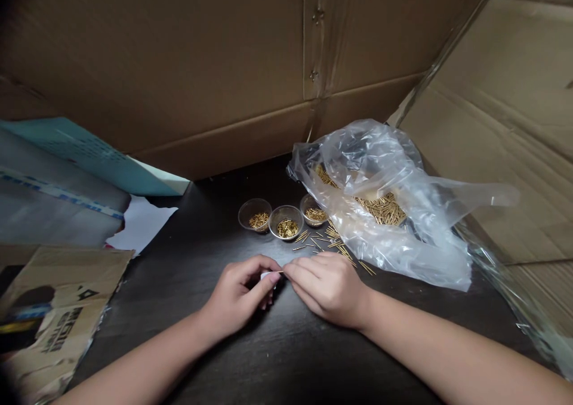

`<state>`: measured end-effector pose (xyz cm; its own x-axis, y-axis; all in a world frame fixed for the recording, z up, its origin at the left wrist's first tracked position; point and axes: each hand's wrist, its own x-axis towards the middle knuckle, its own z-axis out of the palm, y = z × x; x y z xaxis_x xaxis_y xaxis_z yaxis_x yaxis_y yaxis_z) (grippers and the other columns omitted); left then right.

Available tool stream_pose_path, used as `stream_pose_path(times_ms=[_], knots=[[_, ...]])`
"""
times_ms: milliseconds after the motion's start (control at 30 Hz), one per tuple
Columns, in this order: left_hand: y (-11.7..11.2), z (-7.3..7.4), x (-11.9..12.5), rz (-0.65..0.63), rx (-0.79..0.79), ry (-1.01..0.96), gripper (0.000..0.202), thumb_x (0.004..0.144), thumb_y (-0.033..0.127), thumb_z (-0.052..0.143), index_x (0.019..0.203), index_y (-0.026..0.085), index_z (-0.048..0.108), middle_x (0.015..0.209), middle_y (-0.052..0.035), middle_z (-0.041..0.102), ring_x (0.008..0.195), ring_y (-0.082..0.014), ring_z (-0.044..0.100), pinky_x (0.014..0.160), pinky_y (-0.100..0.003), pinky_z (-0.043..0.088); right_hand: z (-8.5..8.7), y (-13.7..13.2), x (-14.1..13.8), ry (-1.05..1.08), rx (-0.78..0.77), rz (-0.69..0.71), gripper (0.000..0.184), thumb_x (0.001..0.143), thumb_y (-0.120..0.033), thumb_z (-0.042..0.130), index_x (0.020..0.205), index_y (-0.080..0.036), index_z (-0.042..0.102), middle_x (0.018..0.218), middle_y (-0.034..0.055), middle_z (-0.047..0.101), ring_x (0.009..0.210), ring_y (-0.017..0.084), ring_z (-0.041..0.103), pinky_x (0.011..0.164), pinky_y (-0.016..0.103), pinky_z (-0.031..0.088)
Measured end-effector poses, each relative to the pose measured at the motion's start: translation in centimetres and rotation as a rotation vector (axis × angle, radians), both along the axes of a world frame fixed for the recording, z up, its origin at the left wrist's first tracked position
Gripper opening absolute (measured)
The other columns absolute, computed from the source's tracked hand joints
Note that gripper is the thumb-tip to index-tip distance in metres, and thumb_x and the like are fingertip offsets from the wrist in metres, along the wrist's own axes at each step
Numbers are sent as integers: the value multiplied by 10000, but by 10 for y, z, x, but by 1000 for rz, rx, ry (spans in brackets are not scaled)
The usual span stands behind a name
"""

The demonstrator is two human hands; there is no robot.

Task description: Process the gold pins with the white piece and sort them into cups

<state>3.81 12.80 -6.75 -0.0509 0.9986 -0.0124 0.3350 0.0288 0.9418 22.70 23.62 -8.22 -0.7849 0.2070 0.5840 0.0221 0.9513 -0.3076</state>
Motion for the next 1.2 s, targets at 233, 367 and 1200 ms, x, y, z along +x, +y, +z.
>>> stream_pose_path(times_ms=[233, 367, 1200], knots=[[0, -2, 0, 50, -18, -56, 181, 981, 316, 576, 919, 158, 640, 565, 35, 600, 462, -101, 587, 500, -196, 471, 2, 1, 0, 63, -290, 35, 300, 1000, -125, 445, 1264, -130, 588, 842, 73, 685, 719, 182, 652, 640, 321, 556], [-1, -2, 1, 59, -15, -81, 181, 976, 315, 585, 908, 157, 641, 551, 39, 591, 452, -97, 576, 493, -196, 463, -2, 2, -2, 107, -371, 25, 366, 1004, -120, 455, 1359, -168, 529, 934, 84, 708, 823, 182, 695, 731, 317, 604], [-2, 0, -1, 75, 130, 116, 159, 961, 261, 601, 897, 154, 700, 636, -6, 658, 551, -111, 588, 539, -201, 438, -8, 5, -2, 109, -353, 34, 142, 1013, -241, 588, 1122, -186, 660, 911, 62, 779, 751, 164, 753, 677, 260, 615]])
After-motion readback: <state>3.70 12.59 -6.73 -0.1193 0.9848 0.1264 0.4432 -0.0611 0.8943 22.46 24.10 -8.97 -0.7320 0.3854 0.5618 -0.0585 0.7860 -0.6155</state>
